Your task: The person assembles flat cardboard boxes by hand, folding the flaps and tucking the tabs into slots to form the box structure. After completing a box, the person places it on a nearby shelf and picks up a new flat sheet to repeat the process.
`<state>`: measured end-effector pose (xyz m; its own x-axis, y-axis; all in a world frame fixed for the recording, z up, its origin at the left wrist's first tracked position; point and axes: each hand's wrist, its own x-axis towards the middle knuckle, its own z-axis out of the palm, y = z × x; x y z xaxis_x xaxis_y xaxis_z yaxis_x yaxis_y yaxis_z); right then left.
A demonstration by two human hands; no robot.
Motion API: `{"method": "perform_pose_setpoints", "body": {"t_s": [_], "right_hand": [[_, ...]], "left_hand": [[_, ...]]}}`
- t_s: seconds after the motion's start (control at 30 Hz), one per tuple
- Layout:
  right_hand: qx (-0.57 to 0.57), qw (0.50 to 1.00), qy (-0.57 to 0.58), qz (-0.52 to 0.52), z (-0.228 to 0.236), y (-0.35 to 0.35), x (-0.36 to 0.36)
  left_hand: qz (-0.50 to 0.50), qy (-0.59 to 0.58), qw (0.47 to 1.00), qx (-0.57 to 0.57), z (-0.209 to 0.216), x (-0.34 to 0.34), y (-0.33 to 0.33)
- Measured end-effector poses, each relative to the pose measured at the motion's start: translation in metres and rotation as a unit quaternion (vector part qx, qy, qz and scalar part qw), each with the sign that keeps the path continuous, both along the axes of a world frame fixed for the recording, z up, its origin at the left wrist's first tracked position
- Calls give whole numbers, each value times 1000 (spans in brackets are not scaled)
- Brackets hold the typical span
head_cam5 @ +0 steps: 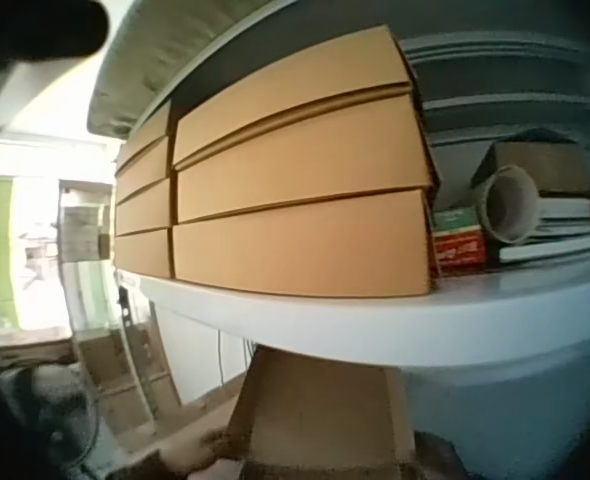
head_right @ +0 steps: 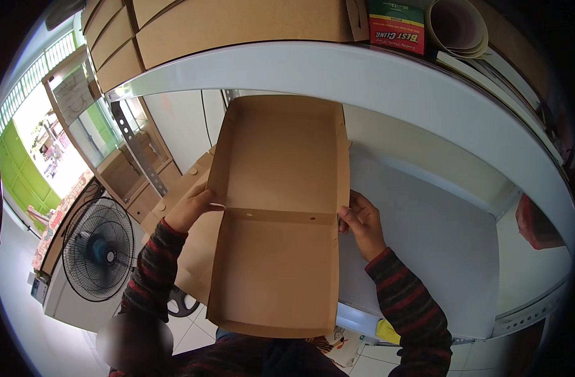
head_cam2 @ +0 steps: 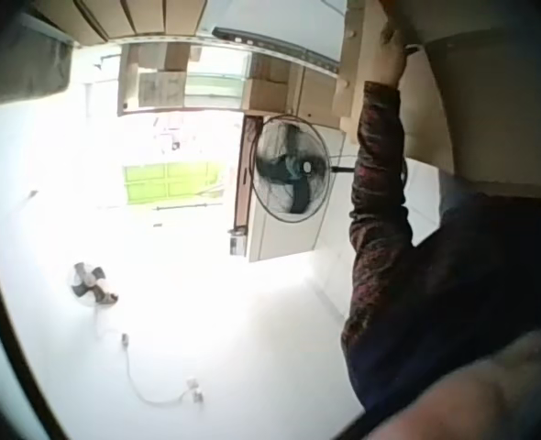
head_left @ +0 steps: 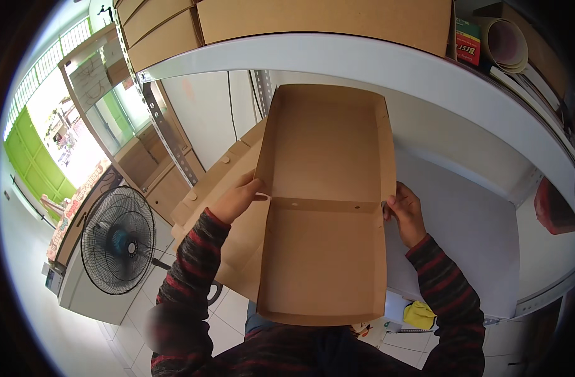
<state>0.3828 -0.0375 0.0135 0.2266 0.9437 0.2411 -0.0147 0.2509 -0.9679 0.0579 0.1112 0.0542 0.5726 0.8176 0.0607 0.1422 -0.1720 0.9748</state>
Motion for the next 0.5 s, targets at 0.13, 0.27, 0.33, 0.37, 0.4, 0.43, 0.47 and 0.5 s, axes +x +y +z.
{"method": "perform_pose_setpoints", "body": {"t_s": [0.13,0.27,0.33,0.37,0.4,0.43,0.47,0.5], "right_hand": [[21,999,-17,-19,-6,2,4],[46,994,-71,-67,-14,5,10],[74,990,-92,-78,-17,7,9],[62,991,-87,-84,-16,7,9],[49,991,-81,-90,-13,5,7],[37,992,-75,-95,-12,4,5],[41,992,-75,-93,-13,5,5],[45,992,-76,-93,-13,4,5]], "left_hand": [[-46,177,979,95,25,2,3],[-55,125,986,97,19,6,4],[-60,104,986,120,13,5,3],[-54,100,986,121,11,5,3],[-46,97,987,121,9,6,1],[-39,94,987,121,8,5,1],[-40,91,988,120,5,4,2],[-42,87,988,119,3,3,3]]}}
